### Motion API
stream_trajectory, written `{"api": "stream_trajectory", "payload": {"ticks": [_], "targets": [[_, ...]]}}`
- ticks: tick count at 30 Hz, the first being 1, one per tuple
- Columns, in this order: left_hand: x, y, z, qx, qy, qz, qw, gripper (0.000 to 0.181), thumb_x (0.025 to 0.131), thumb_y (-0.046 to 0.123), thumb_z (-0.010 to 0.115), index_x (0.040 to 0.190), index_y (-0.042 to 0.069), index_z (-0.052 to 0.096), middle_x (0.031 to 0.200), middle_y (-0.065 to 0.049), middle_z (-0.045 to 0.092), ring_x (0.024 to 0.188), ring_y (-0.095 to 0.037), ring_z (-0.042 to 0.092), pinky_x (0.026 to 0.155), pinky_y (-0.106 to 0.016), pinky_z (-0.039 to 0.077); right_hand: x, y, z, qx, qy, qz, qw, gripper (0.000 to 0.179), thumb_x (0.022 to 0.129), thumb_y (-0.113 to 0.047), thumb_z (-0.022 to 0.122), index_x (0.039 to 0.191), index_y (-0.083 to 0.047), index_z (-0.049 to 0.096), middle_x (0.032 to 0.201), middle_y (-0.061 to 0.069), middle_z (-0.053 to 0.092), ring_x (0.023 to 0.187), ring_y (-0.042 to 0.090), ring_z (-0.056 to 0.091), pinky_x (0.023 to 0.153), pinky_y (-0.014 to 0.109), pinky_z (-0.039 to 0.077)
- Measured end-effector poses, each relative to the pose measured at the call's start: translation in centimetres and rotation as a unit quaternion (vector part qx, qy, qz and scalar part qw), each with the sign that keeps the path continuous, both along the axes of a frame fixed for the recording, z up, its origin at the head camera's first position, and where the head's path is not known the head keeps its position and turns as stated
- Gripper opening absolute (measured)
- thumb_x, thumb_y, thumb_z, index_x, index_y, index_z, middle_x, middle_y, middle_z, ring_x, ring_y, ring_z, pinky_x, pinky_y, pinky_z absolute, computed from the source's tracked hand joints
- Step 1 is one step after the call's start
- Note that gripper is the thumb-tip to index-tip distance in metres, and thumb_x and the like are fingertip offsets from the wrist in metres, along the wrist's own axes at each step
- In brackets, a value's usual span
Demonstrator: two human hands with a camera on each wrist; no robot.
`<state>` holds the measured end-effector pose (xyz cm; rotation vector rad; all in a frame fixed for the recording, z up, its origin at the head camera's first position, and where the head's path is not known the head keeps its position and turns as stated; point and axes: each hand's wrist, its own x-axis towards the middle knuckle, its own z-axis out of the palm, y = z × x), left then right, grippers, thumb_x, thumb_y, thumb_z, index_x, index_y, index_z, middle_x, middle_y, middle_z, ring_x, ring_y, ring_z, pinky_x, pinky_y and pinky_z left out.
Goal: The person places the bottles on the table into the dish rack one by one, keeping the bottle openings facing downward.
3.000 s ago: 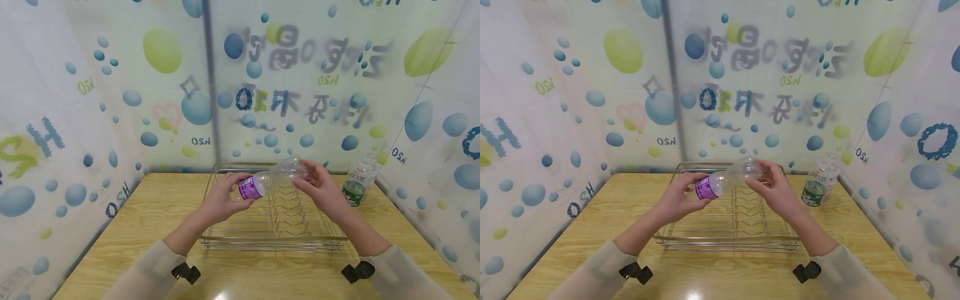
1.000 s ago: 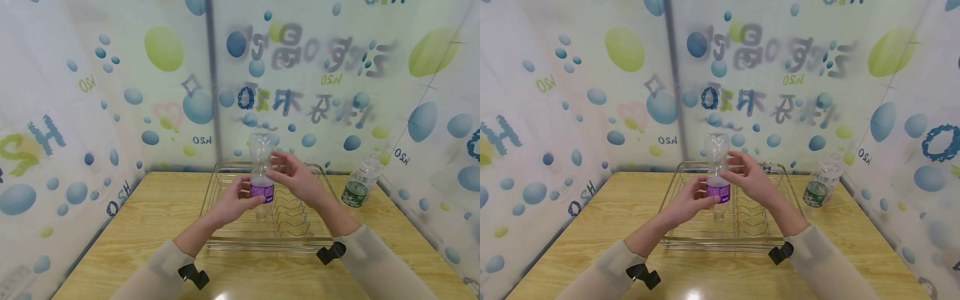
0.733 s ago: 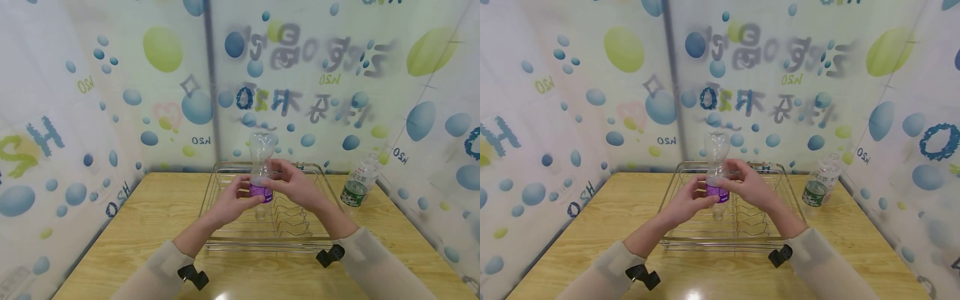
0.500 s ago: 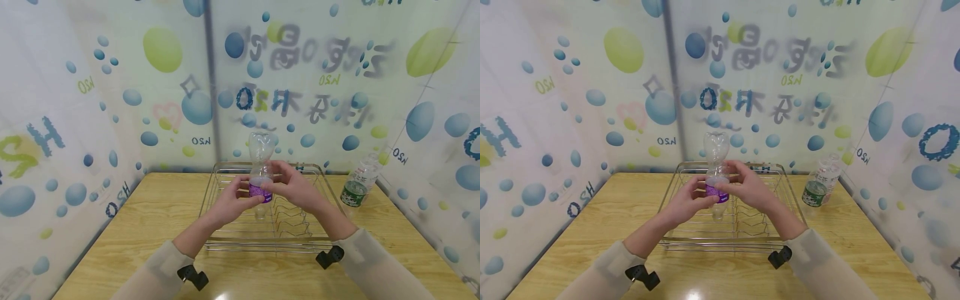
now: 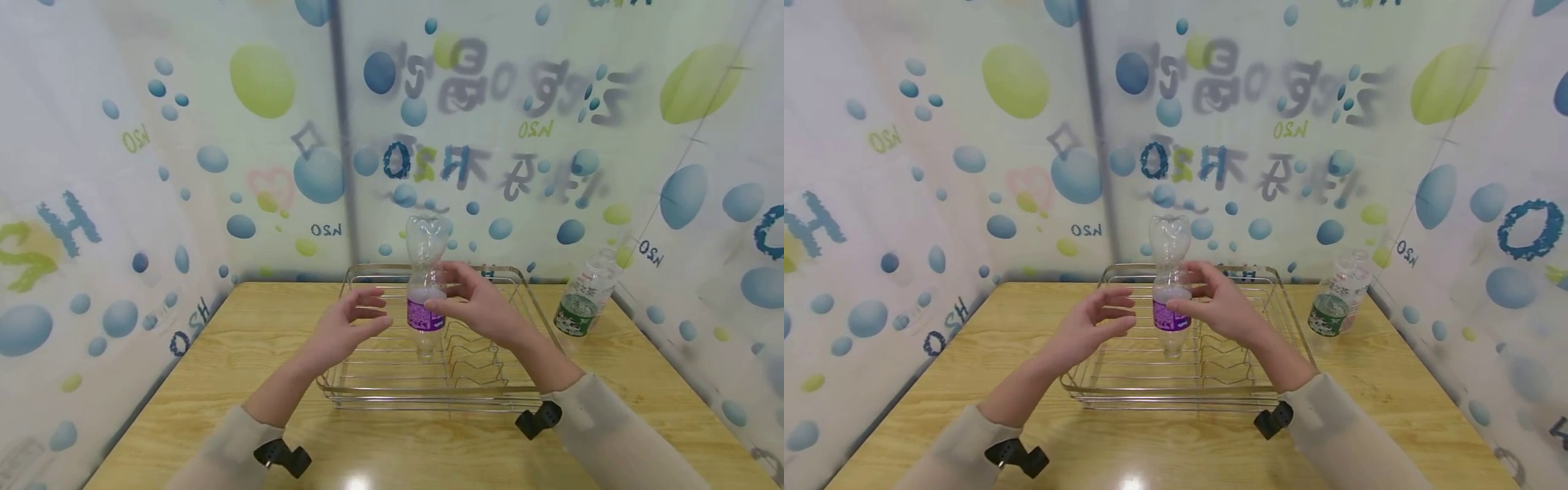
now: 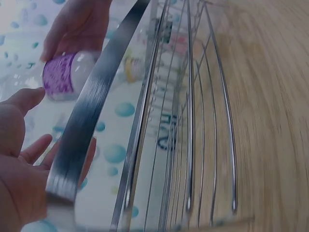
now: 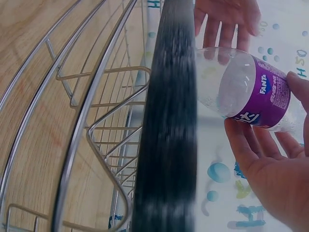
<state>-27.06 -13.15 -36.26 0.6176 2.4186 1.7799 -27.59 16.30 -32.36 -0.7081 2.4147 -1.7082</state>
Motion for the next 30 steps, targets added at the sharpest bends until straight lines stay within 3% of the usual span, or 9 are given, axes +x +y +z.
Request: {"api": "stream_trajectory", "payload": {"ticks": [7,14,18,23,27,30], "targets": [[0.3,-5.2,-0.4,-0.023,0.038,0.058,0.9973,0.056,0.106,0.027,0.076,0.156,0.012,0.055,0.15,-0.017,0.064,0.137,-0.035,0.066,0.105,-0.038,0.061,-0.3,0.5,-0.3,0.005,0.004,-0.008,0.9999,0.072,0.104,-0.028,0.078,0.165,-0.017,0.042,0.155,0.016,0.054,0.139,0.041,0.06,0.106,0.052,0.062],[0.7,-8.1,-2.0,-0.05,0.052,0.103,0.992,0.046,0.109,0.029,0.072,0.15,0.011,0.063,0.152,-0.011,0.065,0.14,-0.032,0.062,0.105,-0.025,0.054,-0.5,0.8,-0.5,0.009,0.006,-0.016,0.9998,0.071,0.104,-0.029,0.078,0.164,-0.018,0.043,0.154,0.016,0.055,0.14,0.041,0.06,0.105,0.052,0.062],[0.9,-8.5,-3.3,-0.051,0.033,0.093,0.9938,0.045,0.111,0.03,0.068,0.151,0.01,0.063,0.156,-0.013,0.062,0.138,-0.033,0.063,0.101,-0.023,0.057,-0.6,0.7,-0.2,0.007,0.006,-0.02,0.9997,0.068,0.104,-0.03,0.078,0.162,-0.021,0.044,0.151,0.014,0.057,0.14,0.04,0.061,0.105,0.053,0.062],[1.1,-8.2,-4.7,-0.025,-0.01,0.05,0.9984,0.048,0.113,0.028,0.064,0.155,0.005,0.058,0.16,-0.02,0.056,0.13,-0.03,0.066,0.097,-0.027,0.061,-0.6,0.6,0.0,0.011,0.006,-0.022,0.9997,0.069,0.103,-0.031,0.079,0.163,-0.022,0.045,0.15,0.014,0.057,0.139,0.04,0.061,0.104,0.052,0.063],[1.1,-7.7,-5.2,-0.005,-0.025,0.032,0.9992,0.049,0.114,0.026,0.062,0.157,0.003,0.055,0.162,-0.024,0.052,0.131,-0.031,0.063,0.094,-0.03,0.063,-0.7,0.6,0.0,0.022,0.009,-0.027,0.9994,0.071,0.103,-0.034,0.079,0.164,-0.022,0.044,0.149,0.013,0.057,0.138,0.039,0.062,0.103,0.051,0.063],[1.1,-7.3,-5.3,0.008,-0.026,0.034,0.999,0.047,0.113,0.024,0.063,0.155,0.003,0.055,0.162,-0.026,0.05,0.132,-0.031,0.063,0.092,-0.032,0.064,-0.9,0.6,0.1,0.021,0.015,-0.027,0.9993,0.071,0.103,-0.033,0.079,0.164,-0.021,0.044,0.148,0.014,0.057,0.138,0.041,0.062,0.104,0.052,0.062]]}}
